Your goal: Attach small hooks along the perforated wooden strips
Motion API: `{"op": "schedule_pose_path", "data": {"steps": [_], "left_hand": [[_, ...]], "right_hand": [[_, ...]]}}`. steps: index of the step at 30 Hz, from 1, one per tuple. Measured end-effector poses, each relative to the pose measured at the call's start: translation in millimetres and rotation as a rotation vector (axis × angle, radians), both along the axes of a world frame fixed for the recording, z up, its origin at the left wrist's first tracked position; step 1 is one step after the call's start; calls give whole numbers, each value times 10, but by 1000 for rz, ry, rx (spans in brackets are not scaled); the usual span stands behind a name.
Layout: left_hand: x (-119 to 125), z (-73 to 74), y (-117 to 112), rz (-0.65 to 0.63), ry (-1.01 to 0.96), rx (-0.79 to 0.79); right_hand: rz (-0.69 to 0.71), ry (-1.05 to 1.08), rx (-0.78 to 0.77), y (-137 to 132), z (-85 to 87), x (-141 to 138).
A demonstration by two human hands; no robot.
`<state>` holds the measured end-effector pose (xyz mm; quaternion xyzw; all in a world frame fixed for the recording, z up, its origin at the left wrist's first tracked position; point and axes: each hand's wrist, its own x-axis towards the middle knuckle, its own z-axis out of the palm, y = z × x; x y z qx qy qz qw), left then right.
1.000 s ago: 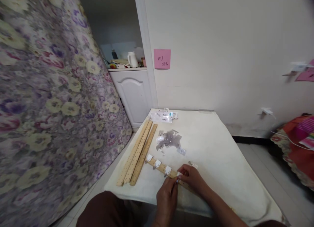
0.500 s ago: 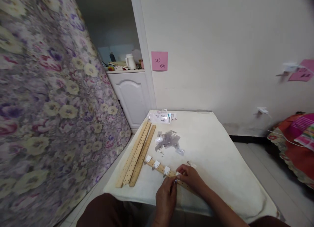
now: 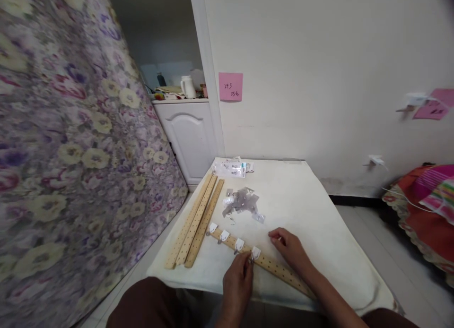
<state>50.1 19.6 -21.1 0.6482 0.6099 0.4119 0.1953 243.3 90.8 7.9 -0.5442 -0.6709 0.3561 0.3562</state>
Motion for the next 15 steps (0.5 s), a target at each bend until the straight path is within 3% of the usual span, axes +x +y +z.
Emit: {"op": "schedule_pose_path", "data": {"steps": [6,15], "left_hand": [[-31,-10,-38,24,-64,-26],[-71,79,-117,-26,-96,-61]], "right_hand": [[-67,-111,-12,158,-131,319],[-71,-256,-65,228,-199,232]]}}
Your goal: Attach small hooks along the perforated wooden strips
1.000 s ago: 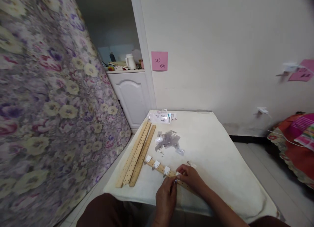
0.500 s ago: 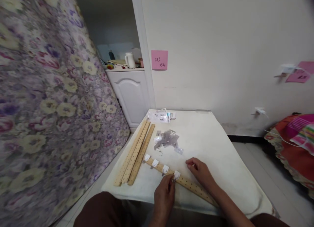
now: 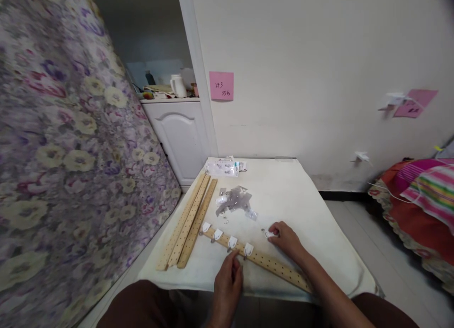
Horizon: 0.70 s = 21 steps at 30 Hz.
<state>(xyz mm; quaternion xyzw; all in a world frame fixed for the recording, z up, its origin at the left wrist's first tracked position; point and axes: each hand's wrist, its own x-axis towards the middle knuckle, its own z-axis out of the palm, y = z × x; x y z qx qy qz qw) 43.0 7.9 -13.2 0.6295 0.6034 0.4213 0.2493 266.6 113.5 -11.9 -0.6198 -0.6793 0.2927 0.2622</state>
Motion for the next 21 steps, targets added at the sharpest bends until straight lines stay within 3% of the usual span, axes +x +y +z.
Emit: {"op": "schedule_pose_path", "data": {"steps": [11,17,21], "left_hand": [[21,139,-59,16,-86,10],[58,221,-139,17,-132,-5],[175,293,-205,-28,-186,-30]], "right_hand": [[21,117,10,-40,6,3],[109,537,-230,-83,40,-13],[189,643,-232,-182,150,-41]]}}
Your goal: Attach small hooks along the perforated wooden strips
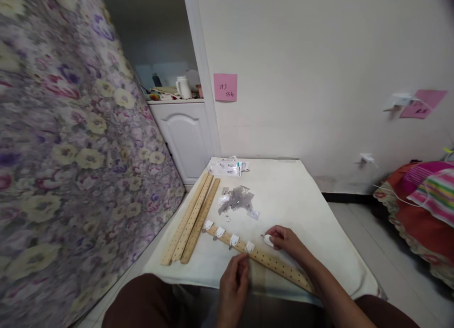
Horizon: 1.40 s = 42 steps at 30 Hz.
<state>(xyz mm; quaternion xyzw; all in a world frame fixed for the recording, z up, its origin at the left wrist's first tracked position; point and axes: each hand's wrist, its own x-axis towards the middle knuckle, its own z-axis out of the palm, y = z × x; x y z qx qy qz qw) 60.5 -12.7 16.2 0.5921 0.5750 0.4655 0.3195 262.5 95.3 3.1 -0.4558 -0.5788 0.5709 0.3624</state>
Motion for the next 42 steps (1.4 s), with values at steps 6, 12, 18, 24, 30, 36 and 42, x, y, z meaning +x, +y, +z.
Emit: {"op": "schedule_pose_path", "data": {"steps": [6,12,18,24,30,36,42], "left_hand": [[222,-129,-22,-73,-153,-130],[304,-313,-7,-102,-120,-142],[304,-250,12,-73,146,12],[322,-265,30,-125,200,6],[311,-285,57,-175,235,45],[305,-304,82,-179,276,90],[290,-316,103,-173,237,110]], "right_hand": [[104,24,-68,-107,116,25],[200,-4,12,-158,201,51],[217,-52,30,-176,193,4],[212,-142,63,-120,6,-25],[174,-181,88,-118,-31,-40],[143,-214,56,-127,-40,-47],[147,-214,41,-116,-41,-29]]}}
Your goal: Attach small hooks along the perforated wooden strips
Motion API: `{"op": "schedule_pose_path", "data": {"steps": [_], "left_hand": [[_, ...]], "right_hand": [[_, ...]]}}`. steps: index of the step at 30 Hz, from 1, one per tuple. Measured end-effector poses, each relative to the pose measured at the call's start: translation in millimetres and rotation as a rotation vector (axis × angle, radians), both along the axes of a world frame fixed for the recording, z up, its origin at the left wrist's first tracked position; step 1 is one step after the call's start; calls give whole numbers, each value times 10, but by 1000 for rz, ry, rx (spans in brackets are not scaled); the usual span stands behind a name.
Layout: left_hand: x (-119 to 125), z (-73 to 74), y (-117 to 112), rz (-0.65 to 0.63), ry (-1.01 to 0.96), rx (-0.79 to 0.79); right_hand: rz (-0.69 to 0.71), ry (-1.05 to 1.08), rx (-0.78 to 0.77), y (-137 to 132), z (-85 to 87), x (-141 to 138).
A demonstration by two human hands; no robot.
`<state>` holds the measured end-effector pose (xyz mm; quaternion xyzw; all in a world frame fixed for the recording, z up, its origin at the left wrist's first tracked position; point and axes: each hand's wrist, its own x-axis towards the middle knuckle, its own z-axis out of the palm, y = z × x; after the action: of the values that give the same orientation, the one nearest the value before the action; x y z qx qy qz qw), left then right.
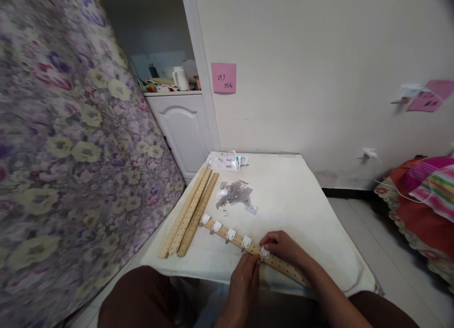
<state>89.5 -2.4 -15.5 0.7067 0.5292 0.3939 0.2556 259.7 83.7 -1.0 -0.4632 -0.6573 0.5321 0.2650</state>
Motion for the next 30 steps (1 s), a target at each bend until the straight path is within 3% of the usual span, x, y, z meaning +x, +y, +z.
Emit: {"op": "schedule_pose_path", "data": {"steps": [10,30], "left_hand": [[-28,23,-37,-24,-74,6],[-27,-53,-20,-61,19,47]], "right_hand": [[14,-33,13,-22,65,-2],[15,-85,40,-13,37,3]]}}
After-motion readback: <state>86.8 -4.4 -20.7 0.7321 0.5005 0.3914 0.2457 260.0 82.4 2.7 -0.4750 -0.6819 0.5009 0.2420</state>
